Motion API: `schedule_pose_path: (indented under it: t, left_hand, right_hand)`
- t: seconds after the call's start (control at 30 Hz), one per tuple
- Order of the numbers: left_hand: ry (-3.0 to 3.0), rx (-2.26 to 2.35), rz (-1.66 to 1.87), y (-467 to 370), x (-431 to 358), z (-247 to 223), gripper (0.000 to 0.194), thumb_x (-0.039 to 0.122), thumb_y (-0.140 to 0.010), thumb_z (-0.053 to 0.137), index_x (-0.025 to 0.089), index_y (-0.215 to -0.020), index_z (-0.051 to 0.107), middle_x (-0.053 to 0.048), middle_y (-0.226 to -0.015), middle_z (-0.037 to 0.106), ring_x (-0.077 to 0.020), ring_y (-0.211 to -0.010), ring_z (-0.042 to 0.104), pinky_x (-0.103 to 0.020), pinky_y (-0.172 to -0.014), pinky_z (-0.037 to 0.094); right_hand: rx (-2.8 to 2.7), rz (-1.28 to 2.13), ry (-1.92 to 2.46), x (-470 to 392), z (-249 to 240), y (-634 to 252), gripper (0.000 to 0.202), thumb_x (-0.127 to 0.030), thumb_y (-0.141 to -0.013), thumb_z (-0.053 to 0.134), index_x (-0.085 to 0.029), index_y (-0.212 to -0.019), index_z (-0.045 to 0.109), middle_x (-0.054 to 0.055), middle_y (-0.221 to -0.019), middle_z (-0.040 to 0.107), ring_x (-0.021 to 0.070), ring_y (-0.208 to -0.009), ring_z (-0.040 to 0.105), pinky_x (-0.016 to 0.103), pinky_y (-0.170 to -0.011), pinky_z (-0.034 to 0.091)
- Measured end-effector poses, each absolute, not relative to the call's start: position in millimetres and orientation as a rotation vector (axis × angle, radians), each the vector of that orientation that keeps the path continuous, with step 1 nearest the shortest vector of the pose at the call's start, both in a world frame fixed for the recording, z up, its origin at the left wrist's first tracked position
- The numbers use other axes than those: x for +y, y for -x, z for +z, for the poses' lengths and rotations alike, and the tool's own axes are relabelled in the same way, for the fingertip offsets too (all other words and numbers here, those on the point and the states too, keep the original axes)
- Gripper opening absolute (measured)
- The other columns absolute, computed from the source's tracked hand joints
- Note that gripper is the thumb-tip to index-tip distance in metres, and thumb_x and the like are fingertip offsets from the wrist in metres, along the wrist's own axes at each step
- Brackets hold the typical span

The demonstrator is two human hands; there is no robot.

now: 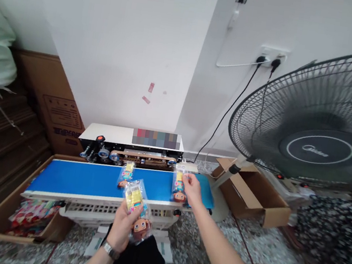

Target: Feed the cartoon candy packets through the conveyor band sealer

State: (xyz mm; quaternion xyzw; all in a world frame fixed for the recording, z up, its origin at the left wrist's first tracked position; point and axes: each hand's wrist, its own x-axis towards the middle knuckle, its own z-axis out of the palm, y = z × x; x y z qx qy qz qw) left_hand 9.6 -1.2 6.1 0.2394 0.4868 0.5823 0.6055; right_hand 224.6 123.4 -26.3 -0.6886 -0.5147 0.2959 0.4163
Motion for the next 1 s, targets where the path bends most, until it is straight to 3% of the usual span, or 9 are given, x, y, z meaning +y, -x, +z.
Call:
schedule_pose_path:
  t: [0.27, 0.4, 0.5, 0.6, 0.67, 0.8, 1.0]
  left_hand:
    - [-0.561, 1.085, 1.293, -6.2, -3.1, 13.4, 0.044, 0.027, -0.063, 0.071, 0.015, -0.104, 0.058, -0.009, -0.09, 0.069, -0.0195, -0.075, 0.064, -0.03, -0.07, 0.049]
    - [-0.379, 1.044, 1.337, -6.2, -1.2, 13.3, 0.04, 0.032, -0.07, 0.065, 0.017, -0.106, 0.058, -0.008, -0.094, 0.069, -0.0207, -0.081, 0.065, -0.032, -0.076, 0.048]
    - [-0.325, 1.014, 1.346, -6.6, 2.0, 12.7, 0.039, 0.033, -0.071, 0.063, 0.018, -0.106, 0.058, -0.007, -0.089, 0.07, -0.0202, -0.075, 0.066, -0.033, -0.072, 0.049]
    - [-0.427, 1.025, 1.386, -10.4, 4.9, 14.4, 0.039, 0.03, -0.07, 0.065, 0.019, -0.106, 0.057, -0.006, -0.093, 0.069, -0.0193, -0.078, 0.065, -0.031, -0.073, 0.049]
    - [-0.516, 1.024, 1.415, -14.5, 5.9, 16.3, 0.039, 0.028, -0.068, 0.068, 0.019, -0.104, 0.058, -0.007, -0.097, 0.069, -0.0197, -0.084, 0.064, -0.03, -0.075, 0.048]
    - [-0.514, 1.007, 1.418, -18.7, 5.0, 16.2, 0.036, 0.03, -0.069, 0.066, 0.02, -0.102, 0.058, -0.006, -0.101, 0.067, -0.0199, -0.088, 0.063, -0.031, -0.078, 0.048]
    - [-0.434, 1.03, 1.341, -6.9, 0.9, 10.1, 0.039, 0.036, -0.07, 0.064, 0.019, -0.104, 0.055, -0.005, -0.088, 0.069, -0.0193, -0.07, 0.066, -0.033, -0.066, 0.051]
  right_hand:
    - [-1.417, 0.587, 1.916, 167.6, -38.0, -230.3, 0.016, -0.026, -0.073, 0.05, -0.018, -0.079, 0.062, 0.004, -0.071, 0.064, 0.0184, -0.068, 0.058, 0.027, -0.063, 0.042]
    - [-1.518, 0.591, 1.847, 159.2, -23.6, -207.1, 0.022, -0.024, -0.073, 0.054, -0.019, -0.094, 0.06, 0.005, -0.084, 0.065, 0.0186, -0.079, 0.059, 0.028, -0.073, 0.042]
    - [-1.659, 0.757, 1.568, 125.3, -9.1, -187.1, 0.029, -0.033, -0.078, 0.052, -0.019, -0.103, 0.056, 0.006, -0.097, 0.062, 0.0172, -0.082, 0.058, 0.028, -0.074, 0.044]
    - [-1.718, 1.175, 1.236, 77.9, -0.2, -164.4, 0.029, -0.04, -0.079, 0.052, -0.019, -0.099, 0.056, 0.003, -0.089, 0.064, 0.0153, -0.078, 0.059, 0.026, -0.068, 0.046]
    - [-1.698, 1.267, 1.161, 52.4, 1.2, -151.3, 0.027, -0.041, -0.077, 0.056, -0.019, -0.093, 0.057, 0.002, -0.084, 0.063, 0.0144, -0.076, 0.058, 0.024, -0.065, 0.046]
    - [-1.459, 1.293, 1.179, 41.1, -2.8, -147.6, 0.024, -0.041, -0.078, 0.054, -0.018, -0.085, 0.056, 0.0, -0.078, 0.061, 0.0141, -0.071, 0.057, 0.025, -0.064, 0.046]
    - [-1.132, 1.072, 1.504, 96.8, -17.1, -207.4, 0.036, -0.04, -0.072, 0.054, -0.019, -0.101, 0.051, -0.001, -0.066, 0.059, 0.0145, -0.055, 0.056, 0.024, -0.048, 0.044]
